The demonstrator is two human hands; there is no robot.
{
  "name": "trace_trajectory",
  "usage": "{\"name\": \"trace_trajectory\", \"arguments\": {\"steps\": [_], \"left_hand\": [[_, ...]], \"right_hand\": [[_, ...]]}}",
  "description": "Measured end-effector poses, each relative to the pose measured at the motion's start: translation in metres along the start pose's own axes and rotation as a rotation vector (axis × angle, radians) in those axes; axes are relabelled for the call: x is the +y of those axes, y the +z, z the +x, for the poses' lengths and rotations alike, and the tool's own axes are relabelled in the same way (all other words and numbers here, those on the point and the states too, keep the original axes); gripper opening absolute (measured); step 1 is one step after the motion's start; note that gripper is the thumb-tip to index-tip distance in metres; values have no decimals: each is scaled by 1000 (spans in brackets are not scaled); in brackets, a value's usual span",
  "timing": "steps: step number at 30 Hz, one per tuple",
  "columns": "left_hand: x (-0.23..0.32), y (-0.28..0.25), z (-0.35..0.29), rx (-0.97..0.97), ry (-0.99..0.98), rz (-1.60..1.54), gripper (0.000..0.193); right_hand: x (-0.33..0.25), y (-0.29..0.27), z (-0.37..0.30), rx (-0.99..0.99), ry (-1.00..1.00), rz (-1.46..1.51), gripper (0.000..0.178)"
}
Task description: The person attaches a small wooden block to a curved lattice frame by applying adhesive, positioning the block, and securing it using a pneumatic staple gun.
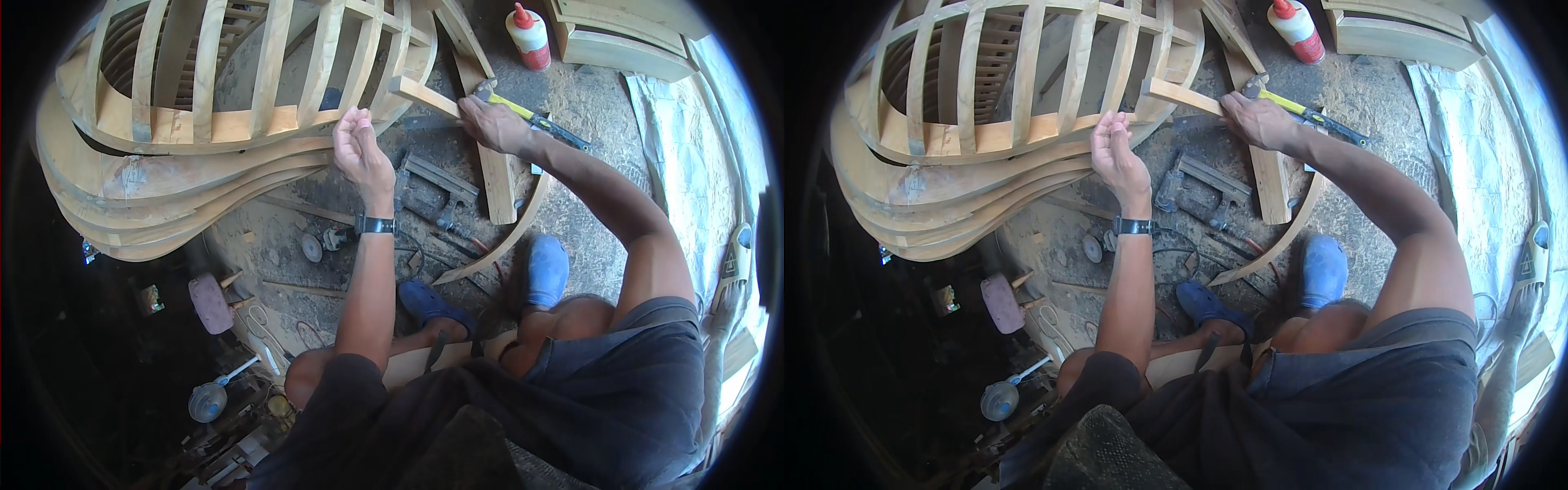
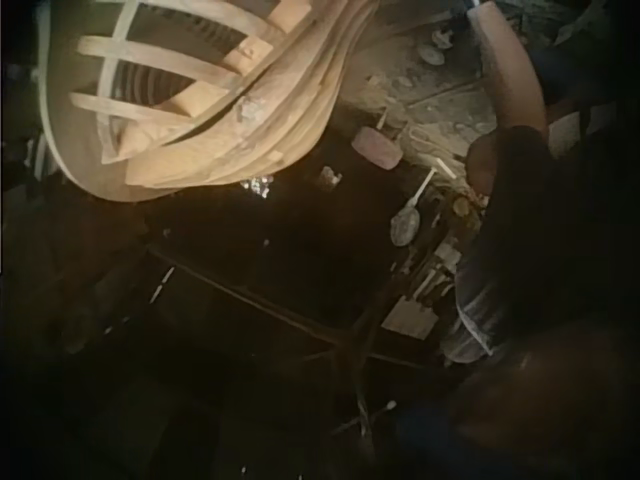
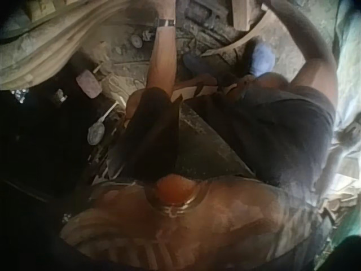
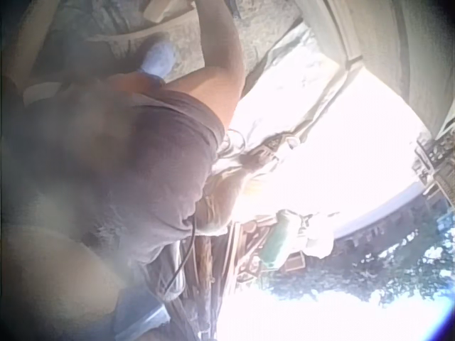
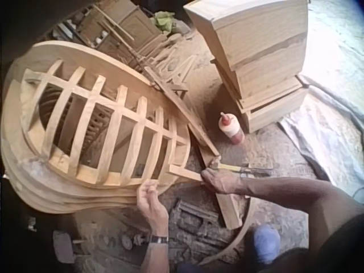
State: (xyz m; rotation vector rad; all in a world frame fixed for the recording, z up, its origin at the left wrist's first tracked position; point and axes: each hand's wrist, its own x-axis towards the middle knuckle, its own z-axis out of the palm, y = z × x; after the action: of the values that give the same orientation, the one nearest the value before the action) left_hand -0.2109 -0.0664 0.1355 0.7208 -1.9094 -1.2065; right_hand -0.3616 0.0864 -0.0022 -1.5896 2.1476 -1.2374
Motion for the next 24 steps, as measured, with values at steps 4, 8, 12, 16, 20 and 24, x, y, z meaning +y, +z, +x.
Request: {"name": "trace_trajectory", "arguments": {"steps": [4, 8, 12, 16, 20, 24], "left_hand": [[1, 22, 9, -153, 164, 294, 33], [15, 20, 47, -93, 462, 568, 41], [11, 31, 59, -202, 505, 792, 64], [12, 38, 71, -273, 234, 651, 69], [0, 37, 75, -115, 252, 610, 55], [-4, 38, 74, -99, 228, 563, 45]], "right_hand": [[17, 12, 43, 179, 97, -69, 26], [15, 20, 74, 221, 56, -121, 28], [20, 28, 82, 256, 55, -113, 28], [18, 31, 80, 266, 54, -104, 29], [4, 30, 83, 310, 66, -103, 29], [2, 31, 84, 310, 92, -94, 29]]}}
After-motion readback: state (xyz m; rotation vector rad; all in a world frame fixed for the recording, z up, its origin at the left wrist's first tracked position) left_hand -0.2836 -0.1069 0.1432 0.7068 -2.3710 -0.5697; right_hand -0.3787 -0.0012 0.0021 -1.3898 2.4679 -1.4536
